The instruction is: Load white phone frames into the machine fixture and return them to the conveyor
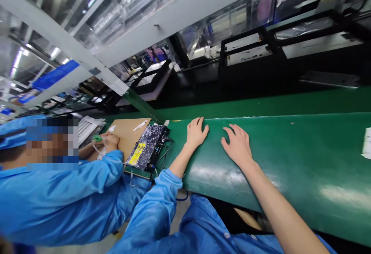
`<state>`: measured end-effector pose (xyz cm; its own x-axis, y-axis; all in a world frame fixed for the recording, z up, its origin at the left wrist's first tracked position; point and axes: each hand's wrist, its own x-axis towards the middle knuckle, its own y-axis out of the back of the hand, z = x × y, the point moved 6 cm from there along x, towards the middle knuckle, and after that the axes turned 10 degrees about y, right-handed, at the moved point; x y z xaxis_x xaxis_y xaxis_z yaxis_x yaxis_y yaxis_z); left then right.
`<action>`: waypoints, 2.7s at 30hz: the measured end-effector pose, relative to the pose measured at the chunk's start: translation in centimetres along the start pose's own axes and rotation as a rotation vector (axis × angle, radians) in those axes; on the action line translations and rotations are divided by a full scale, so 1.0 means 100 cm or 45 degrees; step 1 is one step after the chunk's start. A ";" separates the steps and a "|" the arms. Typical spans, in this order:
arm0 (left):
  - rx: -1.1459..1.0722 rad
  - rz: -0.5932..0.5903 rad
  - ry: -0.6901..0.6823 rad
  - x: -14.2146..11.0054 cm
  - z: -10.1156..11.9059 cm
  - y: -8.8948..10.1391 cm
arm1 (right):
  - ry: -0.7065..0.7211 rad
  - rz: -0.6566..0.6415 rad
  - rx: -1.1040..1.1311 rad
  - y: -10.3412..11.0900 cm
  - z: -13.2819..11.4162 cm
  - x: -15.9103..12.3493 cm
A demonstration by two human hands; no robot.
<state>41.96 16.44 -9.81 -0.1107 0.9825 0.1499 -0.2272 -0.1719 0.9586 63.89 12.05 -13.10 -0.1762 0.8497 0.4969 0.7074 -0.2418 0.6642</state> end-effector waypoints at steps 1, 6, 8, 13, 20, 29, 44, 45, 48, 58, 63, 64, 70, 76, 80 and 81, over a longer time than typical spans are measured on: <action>-0.008 0.003 -0.001 0.002 0.001 -0.002 | 0.001 -0.017 -0.063 -0.001 0.003 0.004; -0.052 0.018 0.009 0.019 0.005 -0.005 | -0.069 -0.076 -0.238 -0.003 0.031 0.042; -0.058 0.023 0.016 0.028 0.006 -0.003 | -0.108 -0.086 -0.273 -0.003 0.041 0.055; -0.072 0.034 0.008 0.044 0.006 0.002 | -0.071 -0.099 -0.253 -0.002 0.054 0.062; -0.128 0.022 0.015 0.050 0.002 0.002 | -0.150 -0.134 -0.212 0.002 0.060 0.067; -0.177 0.022 0.020 0.052 -0.001 0.002 | -0.159 -0.113 -0.127 0.005 0.062 0.066; -0.231 0.070 -0.053 0.066 0.008 0.021 | -0.087 -0.164 -0.154 0.016 0.038 0.088; -0.227 0.082 -0.052 0.069 0.008 0.020 | -0.087 -0.166 -0.162 0.016 0.039 0.090; -0.218 0.077 -0.047 0.071 0.011 0.021 | -0.090 -0.167 -0.166 0.018 0.037 0.090; -0.076 -0.088 -0.041 0.034 0.018 0.015 | 0.020 -0.138 0.013 0.019 0.048 0.060; -0.073 -0.107 -0.050 0.024 0.013 -0.004 | 0.074 -0.122 -0.116 0.003 0.082 0.045; -0.080 -0.104 -0.060 0.023 0.013 -0.006 | 0.069 -0.133 -0.125 0.001 0.085 0.044; -0.124 -0.065 -0.101 0.024 0.012 -0.010 | 0.051 -0.146 -0.136 0.005 0.078 0.045; -0.122 -0.055 -0.105 0.024 0.010 -0.014 | 0.038 -0.160 -0.131 0.002 0.081 0.043; -0.113 -0.051 -0.105 0.023 0.010 -0.015 | 0.041 -0.172 -0.129 0.001 0.083 0.042; -0.112 -0.052 -0.105 0.023 0.010 -0.015 | 0.040 -0.172 -0.130 0.001 0.083 0.042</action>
<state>42.99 19.08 -10.69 -0.0204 0.9908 0.1341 -0.3139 -0.1337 0.9400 68.95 19.49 -15.61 -0.2875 0.8628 0.4157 0.6030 -0.1742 0.7785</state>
